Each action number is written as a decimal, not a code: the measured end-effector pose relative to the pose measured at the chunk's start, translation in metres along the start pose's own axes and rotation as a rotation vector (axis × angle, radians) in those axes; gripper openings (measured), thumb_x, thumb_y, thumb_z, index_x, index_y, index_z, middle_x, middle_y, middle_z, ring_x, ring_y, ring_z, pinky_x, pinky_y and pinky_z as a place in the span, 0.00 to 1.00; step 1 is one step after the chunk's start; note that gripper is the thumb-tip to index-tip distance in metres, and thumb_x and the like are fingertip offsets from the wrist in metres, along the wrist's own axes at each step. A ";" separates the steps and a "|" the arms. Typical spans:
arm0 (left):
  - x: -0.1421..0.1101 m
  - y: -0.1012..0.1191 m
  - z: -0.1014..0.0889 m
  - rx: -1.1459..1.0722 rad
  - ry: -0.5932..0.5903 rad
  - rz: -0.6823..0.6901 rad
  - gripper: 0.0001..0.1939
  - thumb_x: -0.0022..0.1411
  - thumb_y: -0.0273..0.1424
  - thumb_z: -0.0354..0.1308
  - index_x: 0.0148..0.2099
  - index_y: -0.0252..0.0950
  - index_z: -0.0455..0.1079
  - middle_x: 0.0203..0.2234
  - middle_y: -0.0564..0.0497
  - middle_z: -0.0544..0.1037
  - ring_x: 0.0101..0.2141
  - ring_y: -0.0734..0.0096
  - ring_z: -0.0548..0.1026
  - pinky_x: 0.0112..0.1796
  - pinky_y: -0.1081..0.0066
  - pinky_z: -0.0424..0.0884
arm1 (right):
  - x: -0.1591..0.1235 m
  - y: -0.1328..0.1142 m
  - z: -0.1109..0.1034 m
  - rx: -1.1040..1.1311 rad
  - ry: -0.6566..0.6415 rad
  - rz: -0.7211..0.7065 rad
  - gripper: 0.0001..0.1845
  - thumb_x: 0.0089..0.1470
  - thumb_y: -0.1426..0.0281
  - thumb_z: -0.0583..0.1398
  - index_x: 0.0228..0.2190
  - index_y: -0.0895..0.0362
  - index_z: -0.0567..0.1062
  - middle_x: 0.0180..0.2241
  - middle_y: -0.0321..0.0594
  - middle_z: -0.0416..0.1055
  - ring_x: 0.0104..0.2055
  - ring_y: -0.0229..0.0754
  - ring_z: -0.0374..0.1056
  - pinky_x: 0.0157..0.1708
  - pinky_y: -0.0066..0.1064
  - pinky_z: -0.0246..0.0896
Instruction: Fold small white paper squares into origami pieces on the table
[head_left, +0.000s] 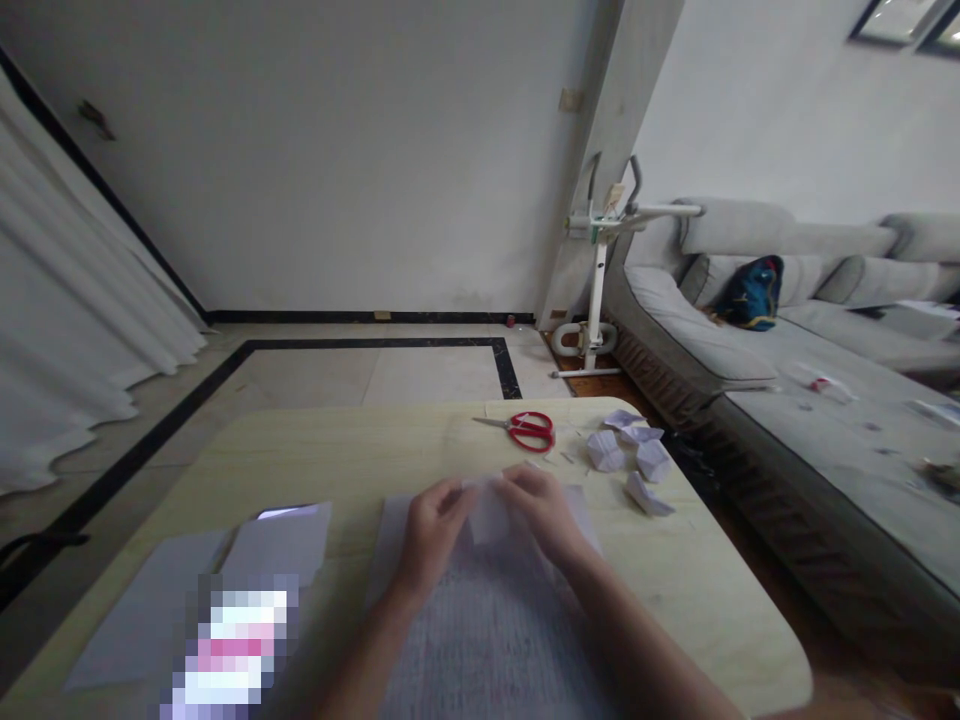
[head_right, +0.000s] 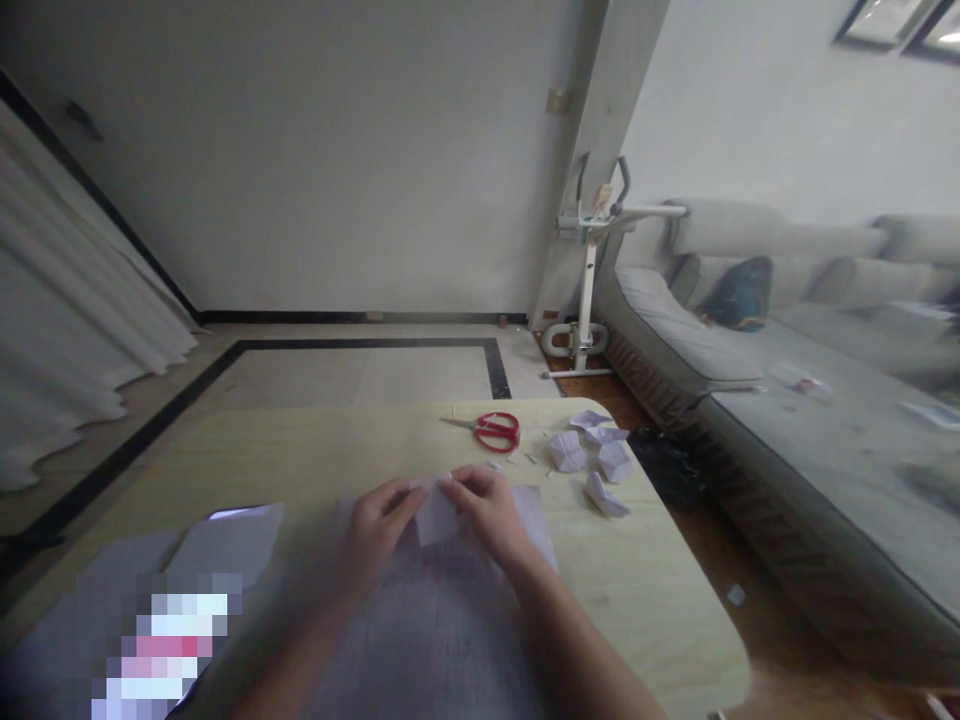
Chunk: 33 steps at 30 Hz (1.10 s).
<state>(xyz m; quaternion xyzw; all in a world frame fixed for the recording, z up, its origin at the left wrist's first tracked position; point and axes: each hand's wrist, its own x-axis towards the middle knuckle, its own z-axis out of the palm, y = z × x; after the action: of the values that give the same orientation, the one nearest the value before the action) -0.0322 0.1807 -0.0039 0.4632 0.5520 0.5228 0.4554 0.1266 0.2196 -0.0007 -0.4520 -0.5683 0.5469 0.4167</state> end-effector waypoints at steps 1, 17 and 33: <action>0.000 0.000 0.000 0.003 0.015 0.010 0.13 0.56 0.39 0.62 0.30 0.32 0.75 0.21 0.54 0.74 0.24 0.71 0.69 0.25 0.76 0.63 | 0.000 0.001 0.000 -0.001 0.003 -0.002 0.17 0.51 0.56 0.64 0.25 0.59 0.77 0.22 0.35 0.70 0.24 0.38 0.63 0.25 0.28 0.57; -0.003 0.000 0.000 0.016 0.019 0.005 0.14 0.57 0.40 0.61 0.30 0.33 0.74 0.22 0.54 0.73 0.25 0.71 0.69 0.26 0.76 0.64 | -0.004 -0.005 0.002 -0.037 -0.026 0.009 0.16 0.53 0.57 0.62 0.25 0.57 0.74 0.20 0.34 0.67 0.23 0.37 0.62 0.23 0.27 0.57; -0.002 0.006 0.000 0.009 0.031 -0.001 0.14 0.57 0.40 0.61 0.28 0.33 0.74 0.20 0.55 0.72 0.24 0.72 0.68 0.25 0.77 0.63 | -0.006 -0.004 0.004 -0.022 -0.046 0.017 0.14 0.52 0.59 0.61 0.24 0.57 0.73 0.19 0.34 0.67 0.23 0.37 0.62 0.23 0.27 0.56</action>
<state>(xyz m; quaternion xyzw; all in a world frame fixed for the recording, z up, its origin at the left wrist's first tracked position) -0.0316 0.1785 0.0021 0.4570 0.5616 0.5271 0.4449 0.1239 0.2134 0.0036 -0.4488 -0.5798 0.5545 0.3937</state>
